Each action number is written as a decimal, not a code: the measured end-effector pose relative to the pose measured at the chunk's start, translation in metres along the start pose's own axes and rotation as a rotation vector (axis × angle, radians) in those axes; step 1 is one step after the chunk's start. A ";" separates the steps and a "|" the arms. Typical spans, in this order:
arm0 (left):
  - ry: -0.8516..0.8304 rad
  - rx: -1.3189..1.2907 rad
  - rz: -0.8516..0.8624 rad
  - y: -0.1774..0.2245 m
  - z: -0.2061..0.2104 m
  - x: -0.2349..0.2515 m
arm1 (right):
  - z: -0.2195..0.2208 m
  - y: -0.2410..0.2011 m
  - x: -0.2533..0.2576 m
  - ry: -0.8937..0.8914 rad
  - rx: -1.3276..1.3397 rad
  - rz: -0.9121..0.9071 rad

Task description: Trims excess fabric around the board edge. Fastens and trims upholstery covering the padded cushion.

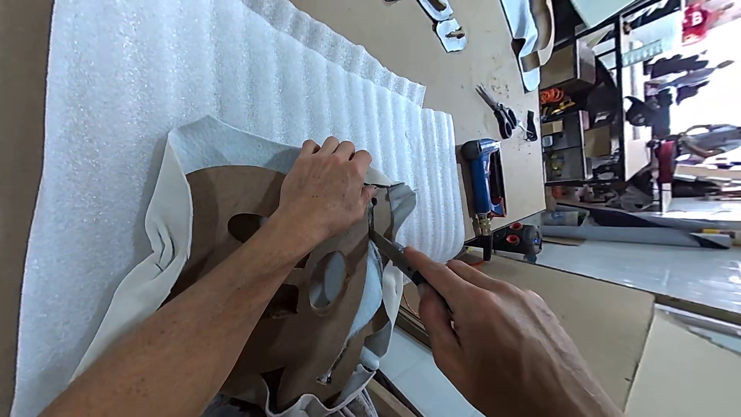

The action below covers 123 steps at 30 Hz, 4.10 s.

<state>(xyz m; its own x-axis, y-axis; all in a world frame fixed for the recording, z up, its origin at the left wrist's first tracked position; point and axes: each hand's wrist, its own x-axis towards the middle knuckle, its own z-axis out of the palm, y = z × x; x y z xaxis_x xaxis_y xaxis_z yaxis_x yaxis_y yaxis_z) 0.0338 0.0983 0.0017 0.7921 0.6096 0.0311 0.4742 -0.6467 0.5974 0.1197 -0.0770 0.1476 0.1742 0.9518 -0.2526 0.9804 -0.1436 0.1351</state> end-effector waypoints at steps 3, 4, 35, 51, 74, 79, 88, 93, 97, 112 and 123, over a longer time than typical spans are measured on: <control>0.004 -0.003 0.006 -0.001 0.000 0.000 | -0.002 0.000 0.004 -0.018 -0.015 -0.015; 0.007 -0.004 0.011 -0.001 0.000 0.000 | -0.001 -0.001 0.005 -0.028 -0.022 -0.020; 0.124 -0.013 0.024 0.040 -0.038 -0.012 | 0.116 0.073 0.043 0.129 1.877 0.305; 0.296 -0.124 -0.001 0.084 -0.061 -0.025 | 0.121 0.059 0.054 0.333 2.433 -0.395; 0.437 -0.137 0.088 0.045 -0.109 -0.082 | 0.084 0.032 -0.011 0.177 2.023 0.285; 0.739 -0.112 -0.131 0.004 -0.108 -0.184 | 0.076 0.043 -0.025 0.478 2.066 0.402; 0.454 -1.484 -0.046 0.031 -0.095 -0.195 | -0.001 -0.011 -0.008 0.741 1.258 -0.309; 0.502 -1.556 -0.564 0.004 -0.089 -0.207 | 0.072 -0.110 0.028 0.705 0.449 -0.411; 0.577 -0.434 -0.704 -0.018 -0.052 -0.231 | 0.131 -0.115 0.021 0.426 0.558 -0.493; 0.242 0.491 -0.077 0.010 0.037 -0.160 | 0.149 -0.023 0.060 0.450 0.325 -0.427; 0.187 0.402 -0.110 0.013 0.033 -0.160 | 0.139 -0.021 0.063 0.338 0.457 -0.437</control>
<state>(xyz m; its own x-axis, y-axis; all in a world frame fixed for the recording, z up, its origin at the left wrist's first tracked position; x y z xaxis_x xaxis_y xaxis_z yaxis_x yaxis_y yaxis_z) -0.0739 -0.0230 -0.0215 0.6632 0.7331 0.1509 0.6925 -0.6775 0.2480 0.1226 -0.0516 -0.0049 -0.2084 0.9696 0.1286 0.9075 0.2407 -0.3443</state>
